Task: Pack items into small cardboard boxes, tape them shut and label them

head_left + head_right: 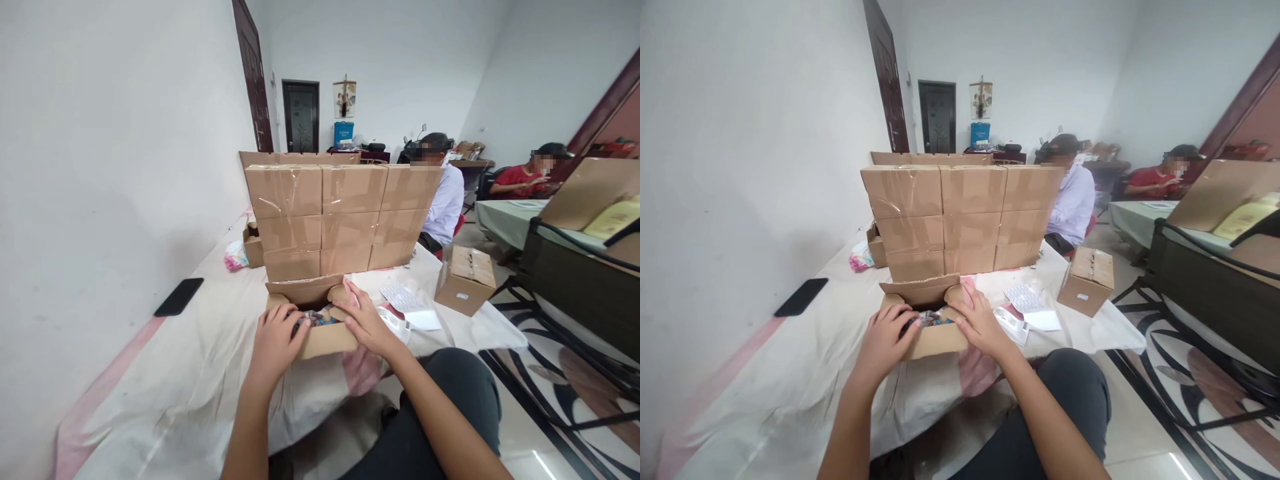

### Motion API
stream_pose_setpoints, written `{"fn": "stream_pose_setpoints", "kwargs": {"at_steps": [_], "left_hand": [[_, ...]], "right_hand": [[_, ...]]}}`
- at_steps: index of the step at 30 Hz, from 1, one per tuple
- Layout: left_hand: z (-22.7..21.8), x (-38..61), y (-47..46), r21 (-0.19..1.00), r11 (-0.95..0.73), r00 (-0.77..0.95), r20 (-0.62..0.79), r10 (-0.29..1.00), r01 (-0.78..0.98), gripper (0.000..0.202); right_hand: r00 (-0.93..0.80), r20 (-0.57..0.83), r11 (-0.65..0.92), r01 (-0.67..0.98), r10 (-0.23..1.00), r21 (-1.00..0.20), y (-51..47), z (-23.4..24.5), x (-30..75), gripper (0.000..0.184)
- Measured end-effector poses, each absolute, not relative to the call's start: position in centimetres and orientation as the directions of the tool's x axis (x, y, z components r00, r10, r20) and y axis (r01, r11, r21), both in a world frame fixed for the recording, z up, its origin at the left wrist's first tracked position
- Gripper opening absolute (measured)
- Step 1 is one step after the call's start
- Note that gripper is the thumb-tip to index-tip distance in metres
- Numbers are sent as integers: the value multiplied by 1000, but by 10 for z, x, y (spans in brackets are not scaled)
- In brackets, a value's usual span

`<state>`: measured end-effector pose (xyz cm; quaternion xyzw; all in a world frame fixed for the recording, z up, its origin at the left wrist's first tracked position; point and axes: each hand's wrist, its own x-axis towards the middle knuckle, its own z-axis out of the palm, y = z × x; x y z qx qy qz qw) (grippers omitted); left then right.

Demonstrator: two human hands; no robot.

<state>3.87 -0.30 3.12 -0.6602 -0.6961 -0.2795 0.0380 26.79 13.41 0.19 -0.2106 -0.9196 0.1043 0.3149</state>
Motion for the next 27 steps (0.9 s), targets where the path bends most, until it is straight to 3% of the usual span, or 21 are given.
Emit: {"fn": "stream_pose_setpoints", "kwargs": {"at_steps": [2,6,8,11,13,15,18,21,24,27], "left_hand": [[28,16,-10,419,-86,-83,369,926,904,28],[22,-19,-29,549,-144,-19,280,960,824,48],[23,-23,-37,569,-158,6,260,966,807,57],[30,-17,-44,572,-131,-17,246,969,810,44],[37,-10,-45,575,-99,-77,274,959,813,30],[41,-6,-40,572,-86,-131,327,936,815,28],[39,-3,-19,486,-26,-235,468,852,874,31],[31,-2,10,339,160,-335,560,758,927,43],[29,-2,30,189,174,-248,511,823,966,57],[38,-4,35,67,61,-86,490,867,996,63]], "right_hand": [[-632,579,856,351,515,-379,141,-2,270,46],[-166,724,700,467,669,-539,171,-4,288,50],[7,665,585,467,747,-663,188,-4,301,48],[148,483,401,383,863,-832,203,-3,318,44],[195,405,331,324,893,-886,204,-3,320,43],[210,385,319,288,899,-903,199,-2,317,42],[205,415,353,279,887,-893,193,1,313,40],[308,398,316,285,864,-905,199,9,325,40],[372,270,177,266,888,-948,209,21,356,38],[264,182,105,283,947,-953,211,30,387,34]]}}
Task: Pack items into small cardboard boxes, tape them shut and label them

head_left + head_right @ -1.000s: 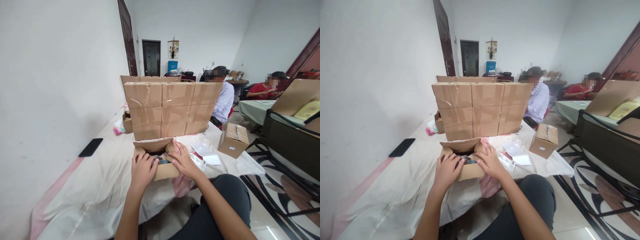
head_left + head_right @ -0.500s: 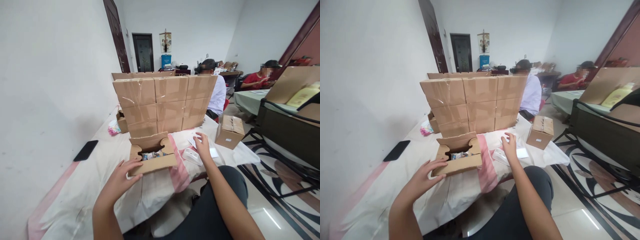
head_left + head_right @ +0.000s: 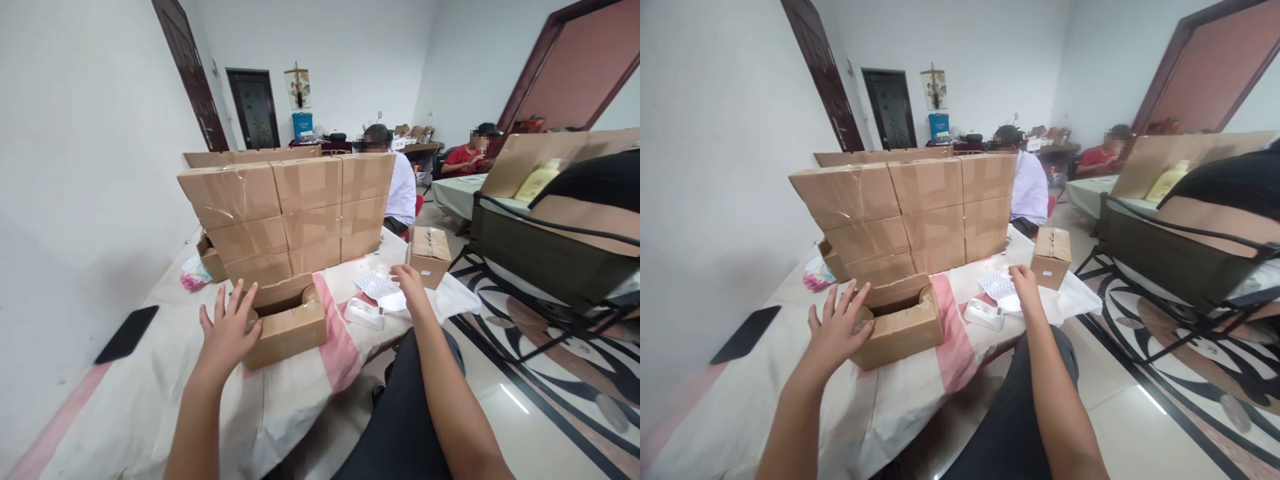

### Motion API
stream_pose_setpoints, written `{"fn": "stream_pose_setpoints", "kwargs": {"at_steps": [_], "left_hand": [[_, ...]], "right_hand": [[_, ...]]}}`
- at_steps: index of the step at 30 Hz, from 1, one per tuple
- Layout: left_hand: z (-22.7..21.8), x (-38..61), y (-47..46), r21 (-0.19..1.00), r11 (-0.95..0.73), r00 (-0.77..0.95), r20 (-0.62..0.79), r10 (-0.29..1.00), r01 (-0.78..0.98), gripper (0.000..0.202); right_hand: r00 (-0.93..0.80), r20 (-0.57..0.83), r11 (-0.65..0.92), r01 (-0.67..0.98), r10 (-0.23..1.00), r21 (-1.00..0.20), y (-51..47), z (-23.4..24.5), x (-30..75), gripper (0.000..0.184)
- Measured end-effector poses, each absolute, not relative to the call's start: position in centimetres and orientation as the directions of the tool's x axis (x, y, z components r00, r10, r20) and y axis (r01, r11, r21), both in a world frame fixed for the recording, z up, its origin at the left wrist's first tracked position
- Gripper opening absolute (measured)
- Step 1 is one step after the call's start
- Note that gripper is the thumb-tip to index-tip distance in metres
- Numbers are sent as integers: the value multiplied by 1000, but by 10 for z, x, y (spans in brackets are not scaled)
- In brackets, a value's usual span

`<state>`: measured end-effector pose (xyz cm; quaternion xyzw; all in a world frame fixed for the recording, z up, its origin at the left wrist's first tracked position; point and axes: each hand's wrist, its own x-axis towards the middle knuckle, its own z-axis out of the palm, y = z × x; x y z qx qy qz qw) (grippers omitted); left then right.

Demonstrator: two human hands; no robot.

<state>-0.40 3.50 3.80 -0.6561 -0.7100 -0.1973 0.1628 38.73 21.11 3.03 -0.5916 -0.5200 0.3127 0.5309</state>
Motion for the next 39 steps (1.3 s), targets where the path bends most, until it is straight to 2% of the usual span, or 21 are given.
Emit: {"fn": "stream_pose_setpoints", "kwargs": {"at_steps": [3,6,9,10,12,15,18,21,27,29,32,36,39], "left_hand": [[46,-7,32,-24,-122,118,482,868,992,62],[42,-8,27,-4,-292,267,417,869,956,49],[30,-2,27,84,-296,241,396,886,951,43],[27,1,27,93,-281,222,403,888,955,46],[21,8,29,71,-259,207,417,885,963,56],[14,14,32,-5,-234,213,438,873,972,52],[8,13,34,-51,-224,223,452,864,973,48],[5,11,35,-46,-208,205,462,863,977,48],[15,34,28,-56,-204,201,546,813,977,50],[13,54,25,-76,-255,252,573,780,964,48],[-5,93,21,-75,-453,414,557,720,888,47],[-40,148,15,56,-666,577,450,682,743,51],[-58,185,21,226,-634,539,366,759,740,63]], "right_hand": [[128,149,95,350,981,-932,204,33,407,32],[48,156,114,483,987,-868,198,29,416,35],[-67,90,113,560,994,-821,200,21,414,38],[-127,77,137,575,989,-806,201,19,411,36],[-255,77,225,628,964,-745,204,14,402,31],[-384,-2,308,743,923,-594,205,8,388,27],[-373,-111,266,812,921,-520,204,2,378,31],[-293,-126,199,852,948,-484,204,-1,373,29],[-230,-173,113,854,958,-507,202,0,375,36],[-226,-181,99,844,957,-527,202,0,377,35],[-225,-193,83,828,955,-554,203,-1,380,32],[-246,-229,65,801,942,-595,206,-2,378,31],[-248,-248,45,786,936,-617,210,-1,373,26]]}}
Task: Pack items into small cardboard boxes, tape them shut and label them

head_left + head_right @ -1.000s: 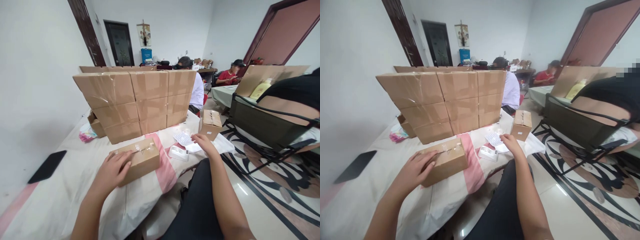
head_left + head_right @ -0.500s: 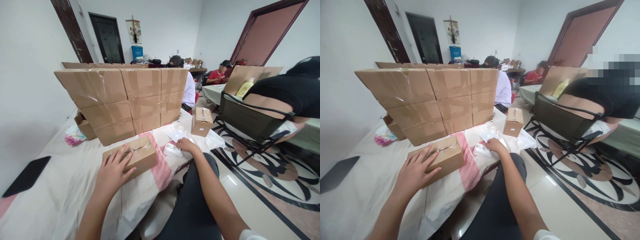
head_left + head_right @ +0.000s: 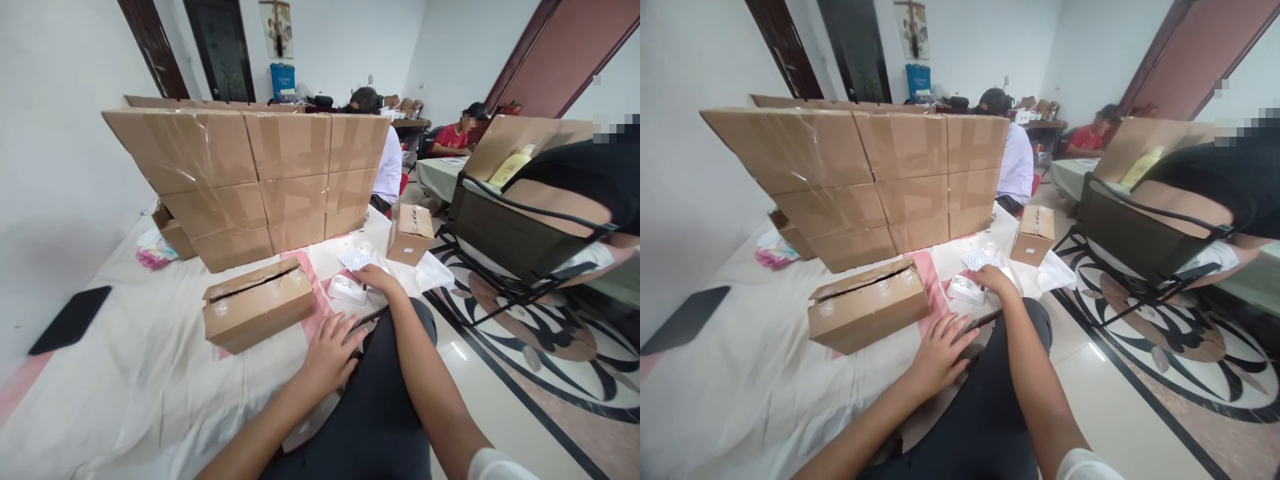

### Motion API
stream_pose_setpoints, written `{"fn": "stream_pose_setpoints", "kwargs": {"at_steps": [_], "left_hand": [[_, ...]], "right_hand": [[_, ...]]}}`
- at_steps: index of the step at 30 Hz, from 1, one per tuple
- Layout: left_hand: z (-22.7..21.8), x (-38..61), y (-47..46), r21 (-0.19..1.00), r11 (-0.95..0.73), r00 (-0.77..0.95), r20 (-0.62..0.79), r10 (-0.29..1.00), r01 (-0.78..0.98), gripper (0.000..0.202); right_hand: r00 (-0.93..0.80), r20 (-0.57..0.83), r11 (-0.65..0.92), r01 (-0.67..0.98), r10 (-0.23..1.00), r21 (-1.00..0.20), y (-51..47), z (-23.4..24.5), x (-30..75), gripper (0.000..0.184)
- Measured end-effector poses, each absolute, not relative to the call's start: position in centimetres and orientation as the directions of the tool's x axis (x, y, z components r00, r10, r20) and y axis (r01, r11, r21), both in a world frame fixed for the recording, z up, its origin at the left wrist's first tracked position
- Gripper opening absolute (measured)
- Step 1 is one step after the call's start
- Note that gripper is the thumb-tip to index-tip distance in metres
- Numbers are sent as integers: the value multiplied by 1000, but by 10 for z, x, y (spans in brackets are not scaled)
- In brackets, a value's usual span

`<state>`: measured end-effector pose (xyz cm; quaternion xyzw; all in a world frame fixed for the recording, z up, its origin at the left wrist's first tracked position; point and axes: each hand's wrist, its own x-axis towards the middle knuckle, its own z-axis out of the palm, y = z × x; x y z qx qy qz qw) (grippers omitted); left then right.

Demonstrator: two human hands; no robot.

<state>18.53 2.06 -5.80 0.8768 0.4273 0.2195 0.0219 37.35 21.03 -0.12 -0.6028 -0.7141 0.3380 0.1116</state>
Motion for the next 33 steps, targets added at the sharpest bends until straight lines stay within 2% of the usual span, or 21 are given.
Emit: {"fn": "stream_pose_setpoints", "kwargs": {"at_steps": [5,7,10,15,19,23,28,33], "left_hand": [[-66,232,73,419,-353,221,332,917,837,90],[-66,245,97,445,-255,112,323,940,859,88],[-66,256,119,421,-187,54,309,950,888,72],[-67,244,126,299,-219,88,395,914,929,71],[-69,219,140,222,-308,193,425,884,925,75],[-78,202,154,217,-380,247,465,850,899,76],[-85,199,156,222,-418,252,527,812,881,76],[-84,199,155,195,-440,280,536,796,877,72]], "right_hand": [[-247,-293,18,791,924,-611,217,0,369,35],[-250,-309,14,797,918,-603,218,1,368,41],[-257,-334,8,802,907,-597,218,4,364,48],[-282,-349,-5,772,894,-636,215,8,357,51],[-274,-304,-2,739,913,-674,212,9,350,51],[-242,-271,-6,736,932,-677,206,11,348,44],[-258,-258,16,736,931,-677,196,14,353,26],[-255,-269,-3,721,929,-693,191,16,360,14]]}}
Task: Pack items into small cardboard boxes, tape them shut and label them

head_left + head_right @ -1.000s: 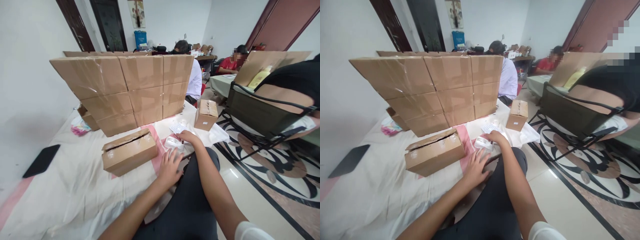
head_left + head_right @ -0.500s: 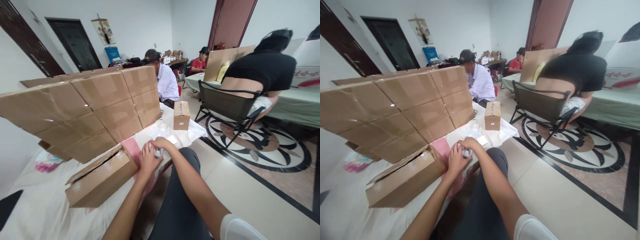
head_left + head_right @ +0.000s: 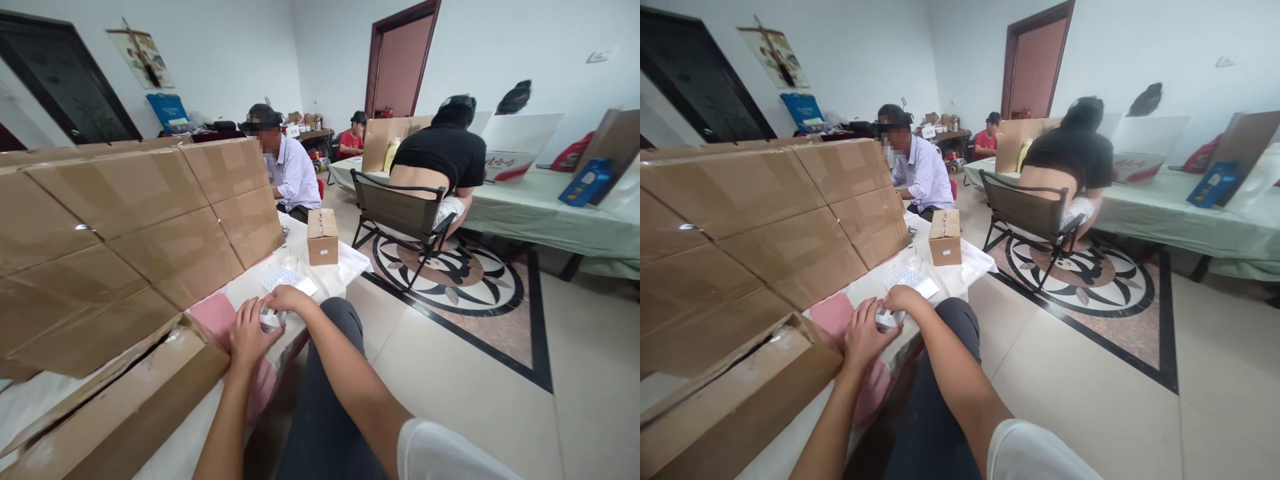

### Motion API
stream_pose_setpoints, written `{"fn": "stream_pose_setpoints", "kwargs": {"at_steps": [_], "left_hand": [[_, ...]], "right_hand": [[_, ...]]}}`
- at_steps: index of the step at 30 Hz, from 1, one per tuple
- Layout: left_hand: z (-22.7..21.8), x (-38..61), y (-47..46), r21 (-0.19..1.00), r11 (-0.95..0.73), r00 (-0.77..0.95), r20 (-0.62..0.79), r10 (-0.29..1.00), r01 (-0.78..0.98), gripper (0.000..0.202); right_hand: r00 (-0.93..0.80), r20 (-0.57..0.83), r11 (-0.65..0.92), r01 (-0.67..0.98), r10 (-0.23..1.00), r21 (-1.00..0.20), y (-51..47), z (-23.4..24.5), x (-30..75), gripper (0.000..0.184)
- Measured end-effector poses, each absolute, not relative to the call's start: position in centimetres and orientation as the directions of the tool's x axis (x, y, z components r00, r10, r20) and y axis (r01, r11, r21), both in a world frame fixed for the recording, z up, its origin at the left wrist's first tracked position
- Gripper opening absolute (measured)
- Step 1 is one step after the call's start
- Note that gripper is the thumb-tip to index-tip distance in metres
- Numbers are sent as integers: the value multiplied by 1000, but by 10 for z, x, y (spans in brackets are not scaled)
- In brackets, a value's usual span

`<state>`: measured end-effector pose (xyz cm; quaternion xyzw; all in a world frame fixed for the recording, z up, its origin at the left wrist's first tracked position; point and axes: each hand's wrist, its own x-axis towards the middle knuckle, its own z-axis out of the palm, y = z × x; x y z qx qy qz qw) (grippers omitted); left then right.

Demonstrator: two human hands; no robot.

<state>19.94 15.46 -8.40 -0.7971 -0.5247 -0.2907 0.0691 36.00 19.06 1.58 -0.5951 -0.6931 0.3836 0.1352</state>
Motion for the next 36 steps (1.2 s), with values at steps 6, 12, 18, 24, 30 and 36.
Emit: {"fn": "stream_pose_setpoints", "kwargs": {"at_steps": [6,12,18,24,30,36], "left_hand": [[-81,202,153,224,-419,256,520,815,880,77],[-80,203,155,303,-353,182,473,862,885,84],[-82,203,155,307,-353,174,486,857,884,80],[-84,202,156,299,-337,162,484,860,893,78],[-90,201,159,298,-357,168,509,844,885,78],[-92,201,159,302,-372,169,532,830,878,76]], "right_hand": [[-200,-309,-110,649,930,-753,190,11,364,17],[-175,-349,-204,548,921,-811,188,2,364,24],[-190,-430,-317,435,883,-843,180,7,361,22],[-172,-458,-372,373,872,-850,178,4,366,31],[-161,-469,-409,303,868,-861,177,-6,365,29],[-139,-478,-440,232,868,-867,172,-16,364,26]]}}
